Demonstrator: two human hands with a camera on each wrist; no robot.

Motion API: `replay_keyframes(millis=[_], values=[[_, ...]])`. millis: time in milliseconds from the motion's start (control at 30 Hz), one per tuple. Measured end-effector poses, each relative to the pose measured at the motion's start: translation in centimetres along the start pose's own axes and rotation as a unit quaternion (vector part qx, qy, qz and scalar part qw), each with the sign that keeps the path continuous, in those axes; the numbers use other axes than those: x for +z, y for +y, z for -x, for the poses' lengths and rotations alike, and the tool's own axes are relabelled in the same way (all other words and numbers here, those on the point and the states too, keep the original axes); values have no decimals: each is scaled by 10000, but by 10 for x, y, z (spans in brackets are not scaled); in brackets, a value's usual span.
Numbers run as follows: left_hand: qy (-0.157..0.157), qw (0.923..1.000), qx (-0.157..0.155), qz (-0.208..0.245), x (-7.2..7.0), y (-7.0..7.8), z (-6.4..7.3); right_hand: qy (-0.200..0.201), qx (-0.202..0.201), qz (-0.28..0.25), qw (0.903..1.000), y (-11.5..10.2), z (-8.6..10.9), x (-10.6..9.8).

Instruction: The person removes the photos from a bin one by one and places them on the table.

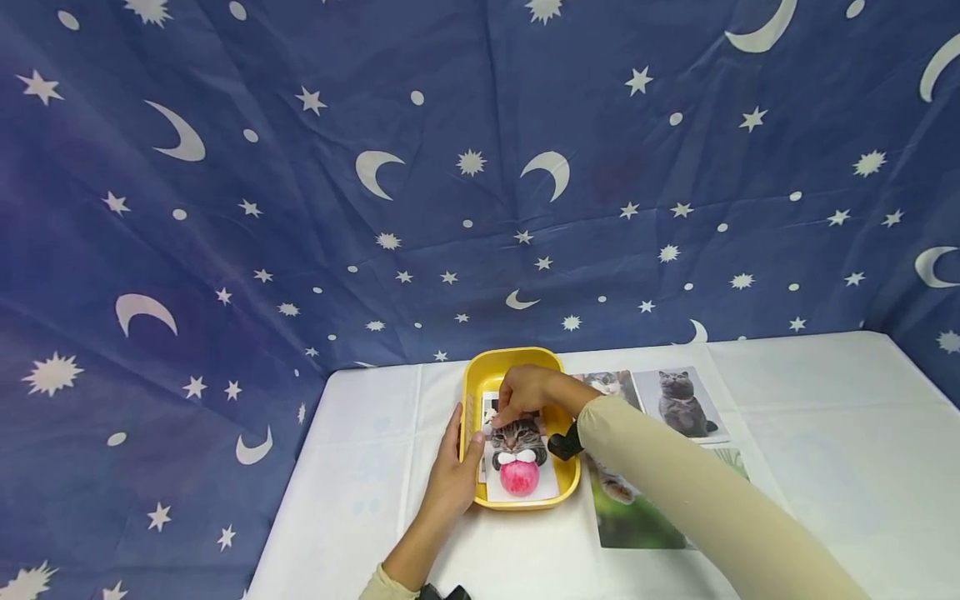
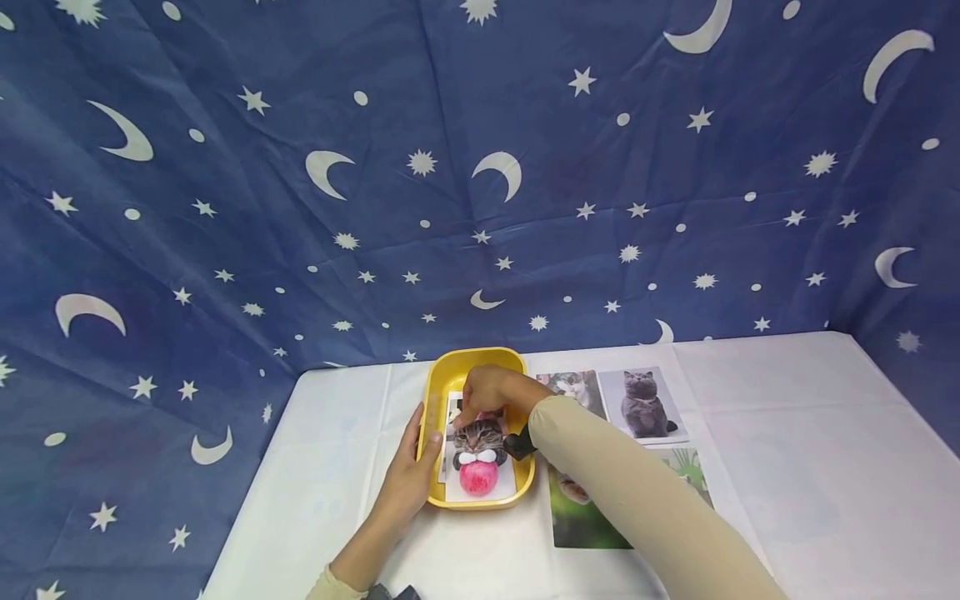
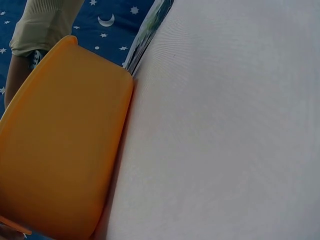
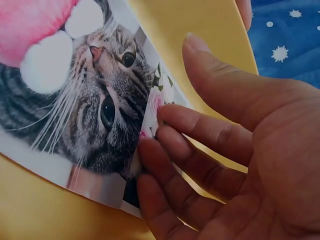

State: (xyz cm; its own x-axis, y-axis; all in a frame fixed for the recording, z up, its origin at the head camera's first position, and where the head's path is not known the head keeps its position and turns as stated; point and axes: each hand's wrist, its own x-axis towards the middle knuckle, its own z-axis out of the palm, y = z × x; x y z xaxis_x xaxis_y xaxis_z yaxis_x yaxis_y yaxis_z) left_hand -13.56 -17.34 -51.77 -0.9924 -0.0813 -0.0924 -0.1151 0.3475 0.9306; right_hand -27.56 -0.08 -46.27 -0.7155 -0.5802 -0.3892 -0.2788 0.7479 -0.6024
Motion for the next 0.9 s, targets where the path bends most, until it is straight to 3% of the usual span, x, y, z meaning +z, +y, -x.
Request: replay_keyframes(millis=[233, 400, 633, 900], values=[[55, 10000, -16, -35, 1, 1, 0, -56, 20, 133, 9999, 2, -4, 0], [58, 10000, -16, -45, 1, 1, 0, -318, -80, 351, 9988, -1, -5, 0], [17, 10000, 53, 66, 1, 0, -1, -543, 29, 59, 9985, -3, -2, 1], [39, 9999, -28, 98, 1, -2, -1, -724, -380, -429, 9957, -2, 13, -3]])
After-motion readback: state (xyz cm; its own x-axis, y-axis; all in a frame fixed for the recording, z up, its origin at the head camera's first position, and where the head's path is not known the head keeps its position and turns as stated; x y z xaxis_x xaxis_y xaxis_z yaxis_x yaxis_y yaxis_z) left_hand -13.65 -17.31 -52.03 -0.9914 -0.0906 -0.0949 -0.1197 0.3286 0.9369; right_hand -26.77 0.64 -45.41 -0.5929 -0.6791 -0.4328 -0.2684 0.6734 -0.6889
